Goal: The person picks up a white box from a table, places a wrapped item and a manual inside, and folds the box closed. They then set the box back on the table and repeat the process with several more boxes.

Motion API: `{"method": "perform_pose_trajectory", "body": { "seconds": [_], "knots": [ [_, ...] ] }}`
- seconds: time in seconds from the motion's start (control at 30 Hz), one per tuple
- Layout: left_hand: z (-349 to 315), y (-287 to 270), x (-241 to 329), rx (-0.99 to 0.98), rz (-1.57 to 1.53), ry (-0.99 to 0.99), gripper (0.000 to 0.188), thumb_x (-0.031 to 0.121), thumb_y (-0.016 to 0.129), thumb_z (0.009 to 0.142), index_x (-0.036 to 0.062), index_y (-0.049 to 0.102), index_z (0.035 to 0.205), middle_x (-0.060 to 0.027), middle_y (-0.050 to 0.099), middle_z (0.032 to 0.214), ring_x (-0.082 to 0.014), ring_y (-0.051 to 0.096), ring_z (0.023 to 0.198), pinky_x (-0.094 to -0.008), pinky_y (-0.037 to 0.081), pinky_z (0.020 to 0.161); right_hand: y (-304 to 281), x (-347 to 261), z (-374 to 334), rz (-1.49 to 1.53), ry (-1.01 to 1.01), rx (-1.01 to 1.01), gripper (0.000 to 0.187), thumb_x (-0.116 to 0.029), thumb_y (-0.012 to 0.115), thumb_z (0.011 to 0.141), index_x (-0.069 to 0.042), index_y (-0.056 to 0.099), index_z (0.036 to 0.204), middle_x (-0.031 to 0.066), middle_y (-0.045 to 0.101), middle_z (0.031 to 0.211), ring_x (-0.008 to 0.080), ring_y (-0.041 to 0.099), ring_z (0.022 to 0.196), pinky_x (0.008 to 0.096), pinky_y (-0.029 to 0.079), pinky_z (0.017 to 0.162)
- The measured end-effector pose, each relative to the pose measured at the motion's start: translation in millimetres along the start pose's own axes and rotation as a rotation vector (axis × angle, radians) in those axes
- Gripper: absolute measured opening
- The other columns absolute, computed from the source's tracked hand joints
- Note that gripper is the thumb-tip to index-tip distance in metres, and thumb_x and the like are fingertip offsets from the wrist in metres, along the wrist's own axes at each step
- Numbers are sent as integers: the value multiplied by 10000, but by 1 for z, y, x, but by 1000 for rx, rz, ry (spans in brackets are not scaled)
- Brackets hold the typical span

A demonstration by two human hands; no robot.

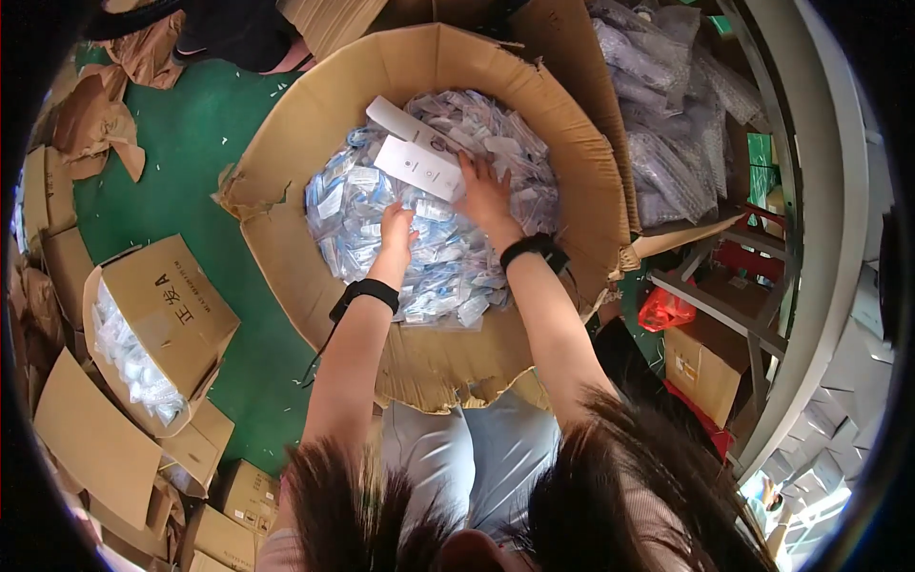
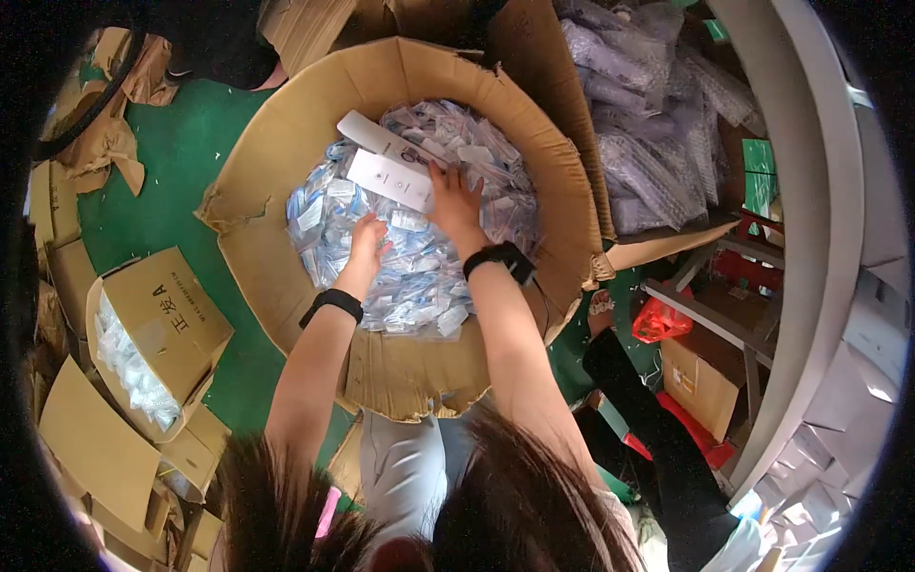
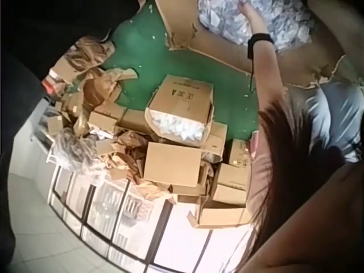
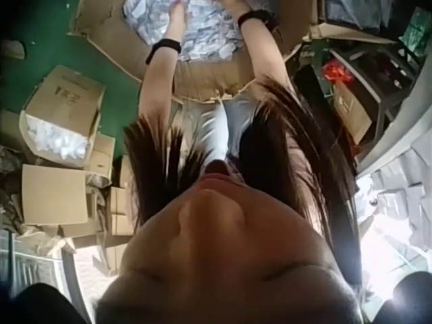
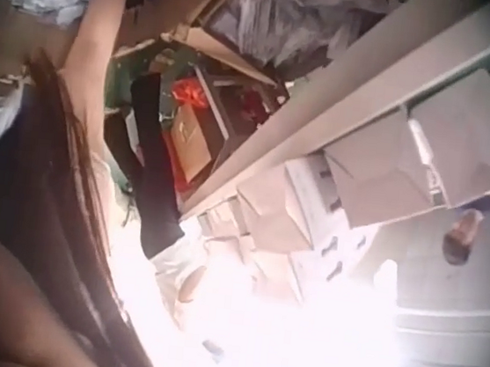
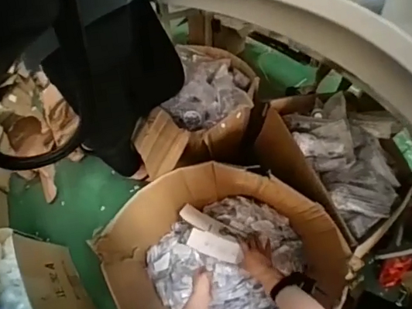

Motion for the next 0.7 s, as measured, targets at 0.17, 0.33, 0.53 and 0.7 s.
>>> {"method": "perform_pose_trajectory", "body": {
  "seconds": [0.17, 0.33, 0.53, 0.7],
  "knots": [
    [-41, -6, 14, 80, -186, -7, 539, 127, 530, 687, 136, 339, 1191, -28, 423, 1026, -176, 403, 940, -392, 350, 782, -25, -22, -21, 113, 84, -132, 888, -371, 726, 506, -3, 298, 1191, 190, 532, 973, 332, 538, 865, 401, 393, 827],
    [-177, 13, 54, -111, -234, 0, 680, 242, 608, 710, 145, 222, 1262, -46, 269, 1267, -212, 268, 1163, -393, 257, 915, -118, -38, -130, 792, 383, -207, 769, -363, 725, 532, 22, 368, 1094, 216, 538, 918, 369, 522, 866, 388, 415, 778],
    [-346, 20, 129, -543, 79, 154, 780, 126, 683, 646, 35, 206, 1256, -103, 348, 1209, -212, 368, 1096, -322, 332, 890, -280, -71, -235, 1429, 164, -233, 796, -278, 713, 569, 14, 298, 1183, 166, 395, 1170, 236, 355, 1123, 345, 288, 936],
    [-461, 36, 188, -768, 359, 268, 690, 38, 697, 593, 24, 323, 1173, -85, 481, 1049, -206, 458, 991, -311, 373, 849, -389, -96, -284, 1704, 26, -247, 767, -189, 669, 645, -22, 232, 1252, 116, 310, 1241, 209, 278, 1169, 332, 249, 952]
  ]
}}
Point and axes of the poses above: each hand's wrist, its own z-axis towards the middle knuckle, its own y-axis out of the palm, x = y × z, the point moved 3 cm from there along z, towards the middle knuckle
